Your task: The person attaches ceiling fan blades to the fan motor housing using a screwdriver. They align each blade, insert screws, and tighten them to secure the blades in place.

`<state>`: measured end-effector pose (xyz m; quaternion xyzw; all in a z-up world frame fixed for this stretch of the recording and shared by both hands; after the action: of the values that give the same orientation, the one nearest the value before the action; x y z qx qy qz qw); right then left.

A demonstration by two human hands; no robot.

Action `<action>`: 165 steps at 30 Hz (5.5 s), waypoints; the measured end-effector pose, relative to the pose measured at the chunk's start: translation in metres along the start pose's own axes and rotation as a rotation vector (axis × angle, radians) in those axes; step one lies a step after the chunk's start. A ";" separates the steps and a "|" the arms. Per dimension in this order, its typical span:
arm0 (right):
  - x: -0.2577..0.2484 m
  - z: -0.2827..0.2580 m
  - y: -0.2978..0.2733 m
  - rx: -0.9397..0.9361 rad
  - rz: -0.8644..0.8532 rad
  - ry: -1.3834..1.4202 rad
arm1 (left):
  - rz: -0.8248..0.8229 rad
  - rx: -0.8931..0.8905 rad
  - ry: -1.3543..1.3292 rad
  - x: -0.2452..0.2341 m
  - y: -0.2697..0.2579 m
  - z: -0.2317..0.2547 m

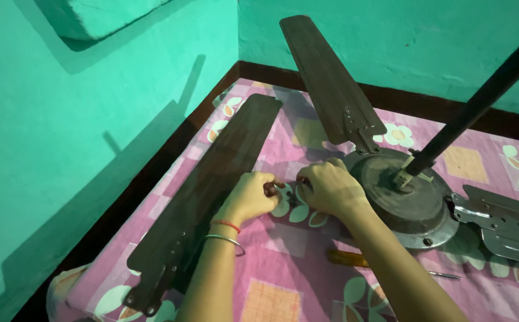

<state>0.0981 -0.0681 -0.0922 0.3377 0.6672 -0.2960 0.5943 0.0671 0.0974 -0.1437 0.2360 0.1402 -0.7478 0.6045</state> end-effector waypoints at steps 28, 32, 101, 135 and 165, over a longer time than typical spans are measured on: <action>-0.005 0.005 -0.004 0.080 0.134 0.185 | 0.187 0.010 0.302 0.016 -0.007 0.037; -0.008 0.005 -0.008 0.047 0.243 0.219 | 0.250 -0.069 0.238 0.018 -0.002 0.021; -0.037 0.207 -0.207 0.430 0.675 0.566 | -0.265 0.302 -0.127 0.068 -0.035 0.221; -0.050 0.204 -0.180 0.271 0.449 0.159 | -0.111 0.478 -0.435 0.058 -0.038 0.232; -0.040 0.214 -0.185 0.577 0.254 0.584 | 0.170 0.682 -0.376 0.074 -0.019 0.310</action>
<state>0.0796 -0.3527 -0.0792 0.6391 0.6504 -0.2870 0.2936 -0.0199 -0.1143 0.0794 0.2929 -0.2492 -0.7289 0.5664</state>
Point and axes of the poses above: each hand's wrist, its own y-axis towards the middle knuckle, its own x-axis out of the palm, z = x × y, the point moved 5 cm from there along y, towards the middle knuckle, and after that the axes turned 9 degrees about -z, right-handed, at the moved point
